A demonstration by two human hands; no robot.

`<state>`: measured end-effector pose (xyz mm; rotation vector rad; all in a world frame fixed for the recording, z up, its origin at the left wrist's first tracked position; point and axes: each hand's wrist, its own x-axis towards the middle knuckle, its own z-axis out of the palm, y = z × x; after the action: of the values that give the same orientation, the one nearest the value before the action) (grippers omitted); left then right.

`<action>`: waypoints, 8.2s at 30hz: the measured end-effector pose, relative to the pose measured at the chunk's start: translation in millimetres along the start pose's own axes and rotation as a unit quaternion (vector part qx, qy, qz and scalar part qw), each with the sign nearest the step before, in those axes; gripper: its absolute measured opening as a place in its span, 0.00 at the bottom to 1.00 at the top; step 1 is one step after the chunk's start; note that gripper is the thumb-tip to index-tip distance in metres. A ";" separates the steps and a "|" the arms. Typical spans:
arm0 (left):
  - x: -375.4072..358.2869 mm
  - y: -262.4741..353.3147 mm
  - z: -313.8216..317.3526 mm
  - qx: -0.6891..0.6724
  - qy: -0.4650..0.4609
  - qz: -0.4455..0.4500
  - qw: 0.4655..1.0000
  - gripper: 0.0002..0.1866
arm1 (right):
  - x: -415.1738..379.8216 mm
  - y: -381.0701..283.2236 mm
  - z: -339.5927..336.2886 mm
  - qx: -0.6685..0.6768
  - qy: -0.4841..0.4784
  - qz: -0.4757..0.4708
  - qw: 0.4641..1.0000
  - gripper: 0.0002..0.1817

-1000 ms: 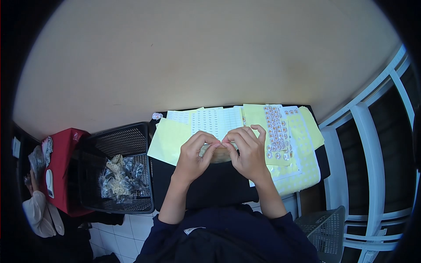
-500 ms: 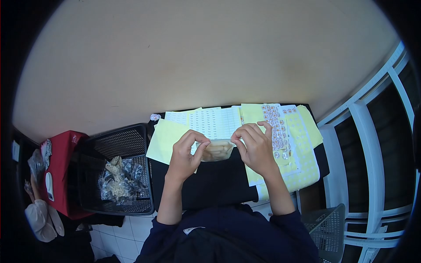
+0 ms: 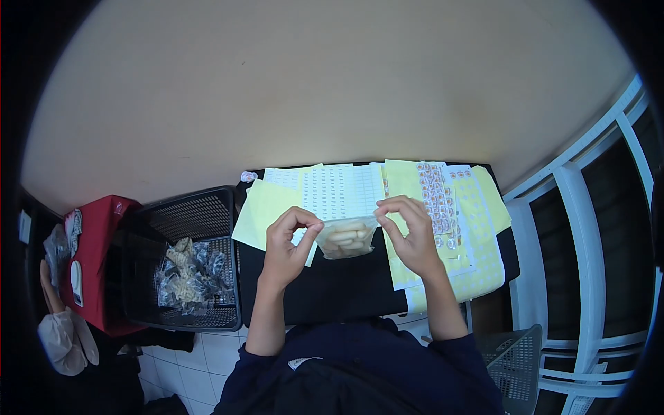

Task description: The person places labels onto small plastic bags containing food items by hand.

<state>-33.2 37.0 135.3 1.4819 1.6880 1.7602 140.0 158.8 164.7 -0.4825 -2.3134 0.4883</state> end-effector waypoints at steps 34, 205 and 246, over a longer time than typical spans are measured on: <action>-48.5 40.3 -20.6 0.236 -0.214 0.034 0.947 0.04 | -54.8 -46.9 44.9 0.320 -0.101 0.105 0.936 0.03; -140.3 -108.9 -93.0 0.077 0.303 -0.229 0.922 0.18 | -115.7 74.0 53.5 -0.130 0.176 0.289 0.932 0.16; 4.4 -97.0 195.1 0.360 -0.438 0.046 0.823 0.25 | -111.2 138.6 37.7 -0.161 0.031 0.504 0.848 0.05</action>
<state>78.7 177.6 12.1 2.1932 1.7563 0.2087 216.2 217.9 10.7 -1.8768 -1.9115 0.5285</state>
